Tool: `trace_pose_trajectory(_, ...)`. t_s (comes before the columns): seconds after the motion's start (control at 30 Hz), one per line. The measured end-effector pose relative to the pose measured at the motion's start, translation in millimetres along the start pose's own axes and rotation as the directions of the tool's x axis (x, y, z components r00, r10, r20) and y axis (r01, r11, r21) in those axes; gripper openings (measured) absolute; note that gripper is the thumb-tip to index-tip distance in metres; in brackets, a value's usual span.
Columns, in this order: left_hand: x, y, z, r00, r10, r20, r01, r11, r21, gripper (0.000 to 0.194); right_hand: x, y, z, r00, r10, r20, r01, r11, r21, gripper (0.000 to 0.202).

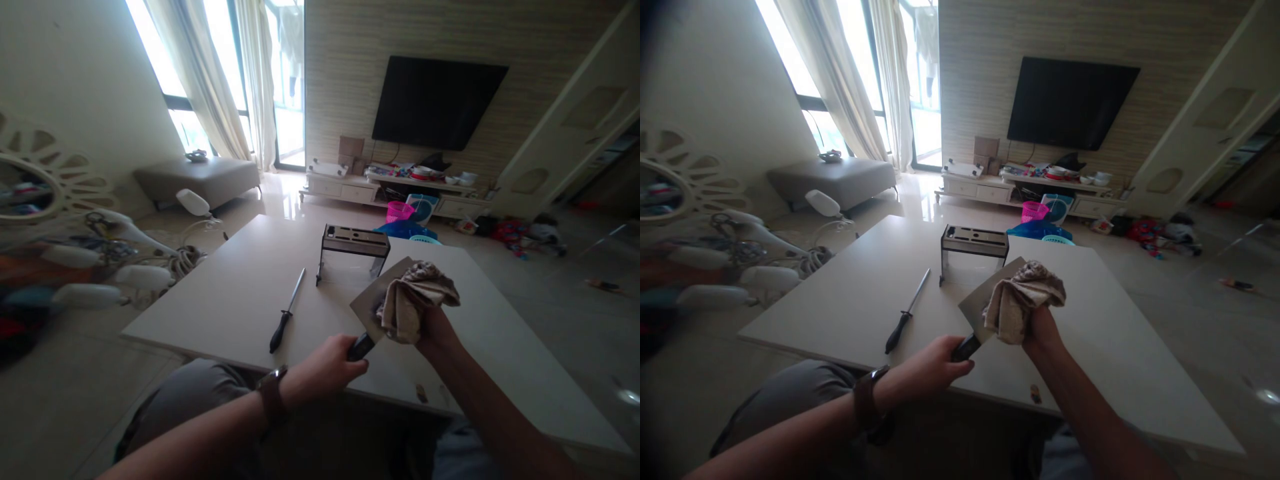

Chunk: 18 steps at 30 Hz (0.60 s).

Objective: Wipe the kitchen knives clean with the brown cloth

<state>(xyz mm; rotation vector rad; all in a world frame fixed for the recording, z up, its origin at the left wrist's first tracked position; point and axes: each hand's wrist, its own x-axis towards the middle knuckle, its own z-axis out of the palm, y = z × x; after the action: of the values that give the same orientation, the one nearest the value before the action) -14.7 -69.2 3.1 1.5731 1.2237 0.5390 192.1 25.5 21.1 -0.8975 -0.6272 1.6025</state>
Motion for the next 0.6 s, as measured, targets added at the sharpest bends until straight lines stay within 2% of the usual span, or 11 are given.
trace_pose_trajectory(0.17,0,3,1.2,0.999,-0.023,0.028,0.024,0.999,-0.029,0.025,6,-22,-9,0.998,-0.067,-0.011,0.068,0.997,0.049,0.027)
trace_pose_trajectory(0.3,1,6,1.2,0.998,-0.044,0.043,0.046,0.998,-0.051,0.025,11,-27,-13,0.996,-0.086,0.011,0.085,0.995,0.060,0.022)
trace_pose_trajectory(0.5,2,13,1.1,1.000,-0.027,0.007,0.027,0.999,-0.029,0.024,15,-37,-14,0.980,-0.190,-0.059,0.195,0.978,0.078,0.015)
trace_pose_trajectory(0.6,0,14,3.4,0.999,-0.033,0.015,0.034,0.999,-0.035,0.025,17,-39,-18,0.978,-0.193,-0.078,0.197,0.979,0.048,0.011)
